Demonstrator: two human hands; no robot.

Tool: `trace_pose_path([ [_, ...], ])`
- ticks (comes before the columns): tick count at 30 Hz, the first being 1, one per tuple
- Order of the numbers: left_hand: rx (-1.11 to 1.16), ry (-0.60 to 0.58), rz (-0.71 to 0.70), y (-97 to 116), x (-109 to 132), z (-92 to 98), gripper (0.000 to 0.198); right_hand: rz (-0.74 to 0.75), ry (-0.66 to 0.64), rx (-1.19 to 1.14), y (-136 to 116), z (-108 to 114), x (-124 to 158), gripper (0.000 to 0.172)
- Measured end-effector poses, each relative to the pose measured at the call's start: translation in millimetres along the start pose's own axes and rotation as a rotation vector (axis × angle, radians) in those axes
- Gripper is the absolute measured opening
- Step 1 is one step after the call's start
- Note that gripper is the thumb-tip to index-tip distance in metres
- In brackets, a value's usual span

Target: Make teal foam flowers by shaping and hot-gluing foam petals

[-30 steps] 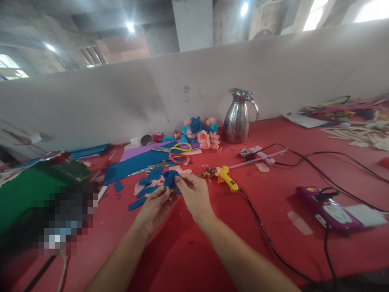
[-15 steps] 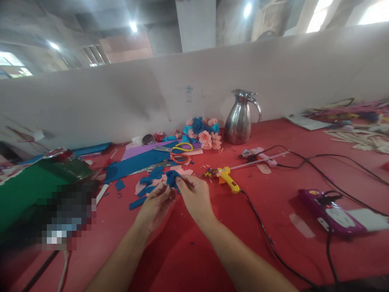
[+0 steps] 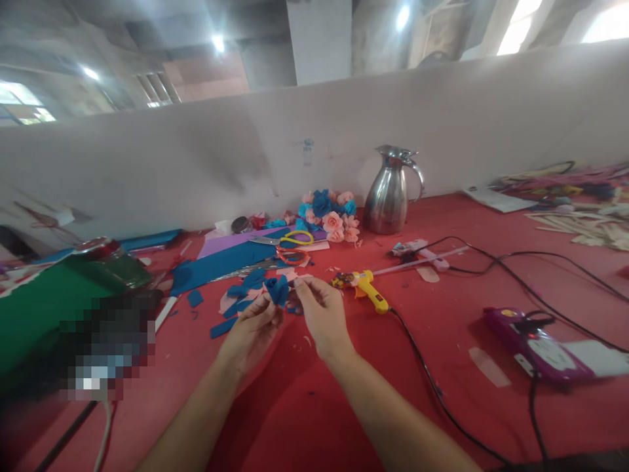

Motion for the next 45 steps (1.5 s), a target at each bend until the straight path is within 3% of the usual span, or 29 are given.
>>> trace_pose_path([
  [3, 0.032, -0.003, 0.032, -1, 0, 0.3, 0.020, -0.081, -0.038, -0.053, 7, -3, 0, 0.026],
  [9, 0.084, -0.035, 0.074, 0, 2, -3.5, 0.023, -0.137, -0.286, -0.085, 9, -21, 5, 0.025],
  [22, -0.031, -0.042, 0.031, 6, 4, -5.7, 0.019, -0.108, -0.266, -0.012, 10, -18, 6, 0.025],
  [32, -0.108, 0.022, -0.037, 7, 4, 3.9, 0.016, -0.054, -0.232, 0.079, 16, -14, 7, 0.016],
  [45, -0.131, -0.012, -0.043, 9, 5, 2.6, 0.015, -0.068, -0.276, -0.034, 9, -22, 7, 0.013],
])
Point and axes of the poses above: each hand's wrist, its own x-axis away from the middle knuckle, its own z-axis out of the back of the hand, y = z × x, the point moved 7 cm from there along -x, towards the middle knuckle, and after that the axes turned 12 degrees about z, right-handed, at the moved point
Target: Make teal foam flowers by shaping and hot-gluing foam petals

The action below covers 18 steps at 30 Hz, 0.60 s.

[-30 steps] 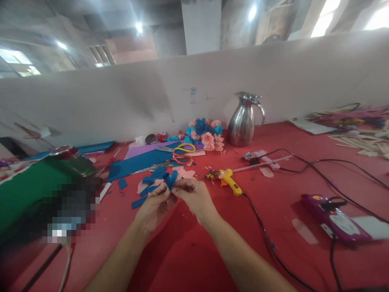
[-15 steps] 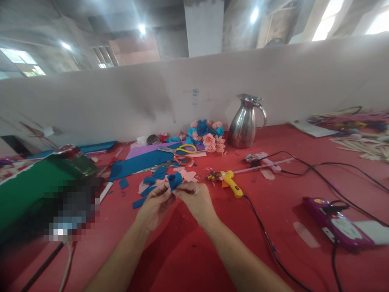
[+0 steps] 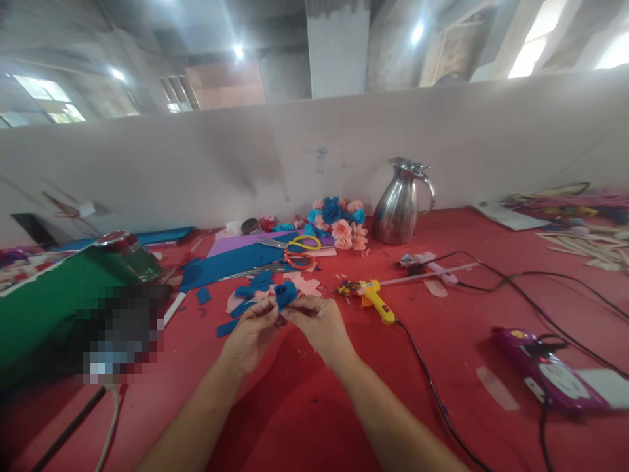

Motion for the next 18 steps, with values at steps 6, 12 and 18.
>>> trace_pose_path([
  [6, 0.003, -0.060, 0.063, 2, 5, -13.3, 0.019, -0.036, -0.084, 0.000, -1, -3, 0, 0.017],
  [12, -0.020, -0.056, 0.082, -1, 5, -12.0, 0.021, -0.035, -0.060, -0.004, 1, -1, 1, 0.017],
  [18, -0.030, -0.049, 0.072, 0, 6, -11.9, 0.022, -0.050, -0.047, -0.050, 1, -4, 2, 0.020],
])
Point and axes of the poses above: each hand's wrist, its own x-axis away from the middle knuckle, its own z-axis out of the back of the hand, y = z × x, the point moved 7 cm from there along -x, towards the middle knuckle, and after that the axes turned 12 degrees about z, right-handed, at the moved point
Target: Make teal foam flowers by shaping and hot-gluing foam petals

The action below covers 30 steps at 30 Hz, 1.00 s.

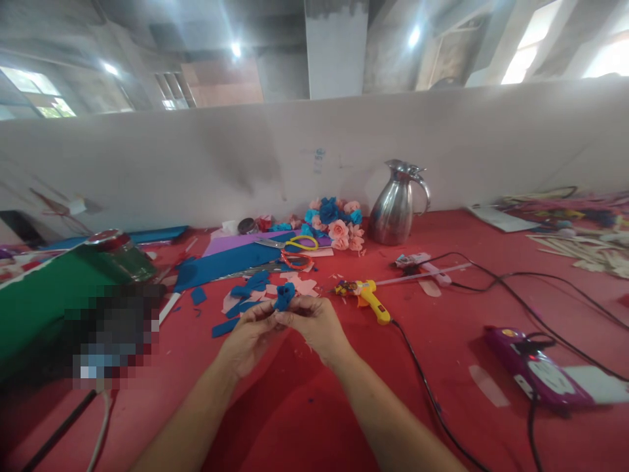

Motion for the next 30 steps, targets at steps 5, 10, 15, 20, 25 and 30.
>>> trace_pose_path([
  [5, -0.045, -0.041, -0.031, 3, 2, -4.5, 0.013, 0.026, 0.019, -0.009, 1, 2, 0, 0.018],
  [10, -0.053, -0.038, -0.040, 2, 1, -3.1, 0.011, 0.036, 0.016, 0.028, 4, 3, -1, 0.020],
  [15, -0.030, -0.019, -0.056, 3, 0, -0.8, 0.015, 0.034, -0.005, 0.021, 3, 1, -1, 0.021],
  [20, -0.057, -0.044, -0.028, 2, 2, -6.1, 0.011, 0.018, -0.015, -0.013, 1, -1, 0, 0.021],
  [25, -0.055, -0.006, -0.046, 3, 2, -5.3, 0.015, 0.022, -0.023, -0.042, 1, -3, -1, 0.021],
  [30, -0.113, 0.056, -0.158, 10, 1, 1.7, 0.011, 0.053, 0.010, -0.041, -3, 7, -2, 0.030],
])
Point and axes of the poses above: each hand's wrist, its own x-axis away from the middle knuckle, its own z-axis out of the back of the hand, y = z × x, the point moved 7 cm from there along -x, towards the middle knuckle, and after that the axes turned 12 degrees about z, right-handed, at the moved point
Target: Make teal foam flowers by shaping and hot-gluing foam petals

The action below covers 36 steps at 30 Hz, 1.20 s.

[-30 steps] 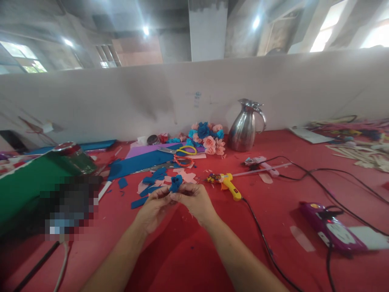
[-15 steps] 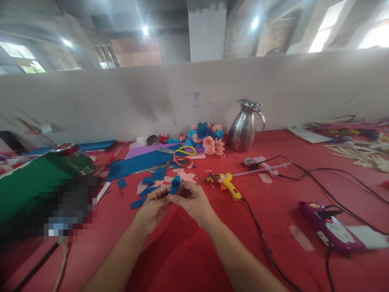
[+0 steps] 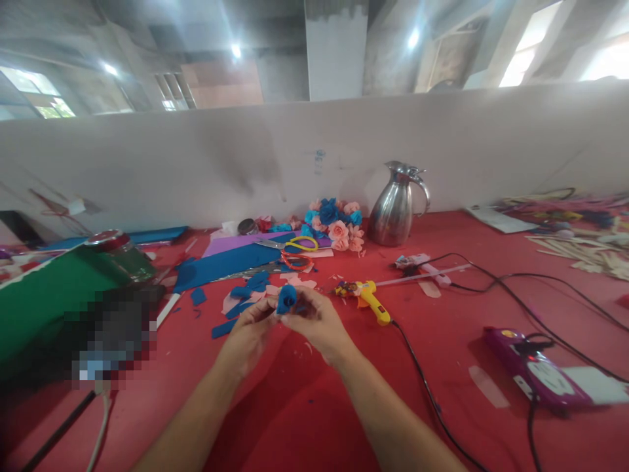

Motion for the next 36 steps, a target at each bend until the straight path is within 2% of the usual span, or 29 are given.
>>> trace_pose_path([
  [3, -0.156, 0.043, -0.065, 5, 0, 2.6, 0.007, 0.024, 0.051, -0.019, -5, 12, -3, 0.020],
  [6, -0.337, 0.065, -0.119, 11, 1, 0.1, 0.006, -0.012, 0.081, 0.030, -5, 20, -7, 0.017],
  [8, -0.382, 0.080, -0.127, 12, 2, -0.9, 0.006, -0.029, 0.075, 0.066, -3, 22, -9, 0.016],
  [12, -0.292, 0.089, -0.066, 9, 1, 1.8, 0.008, -0.005, 0.085, 0.104, -5, 21, -11, 0.017],
  [18, 0.000, 0.005, 0.046, -2, -3, 4.0, 0.013, 0.119, 0.186, 0.055, -18, 23, -7, 0.016],
  [20, 0.078, 0.018, 0.062, -5, -5, 6.8, 0.014, 0.143, 0.216, 0.048, -17, 21, -5, 0.015],
  [22, 0.123, 0.030, 0.066, -6, -6, 8.9, 0.016, 0.132, 0.187, 0.050, -11, 13, -2, 0.014],
  [26, 0.176, 0.028, 0.066, -7, -7, 8.4, 0.017, 0.106, 0.060, 0.206, 6, -4, 3, 0.014],
  [30, 0.180, 0.038, 0.066, -9, -6, 6.0, 0.017, 0.119, 0.088, 0.331, 15, -1, 5, 0.014],
  [36, 0.147, 0.065, 0.063, -12, -5, 4.7, 0.013, 0.111, 0.129, 0.255, 16, 2, 5, 0.009],
])
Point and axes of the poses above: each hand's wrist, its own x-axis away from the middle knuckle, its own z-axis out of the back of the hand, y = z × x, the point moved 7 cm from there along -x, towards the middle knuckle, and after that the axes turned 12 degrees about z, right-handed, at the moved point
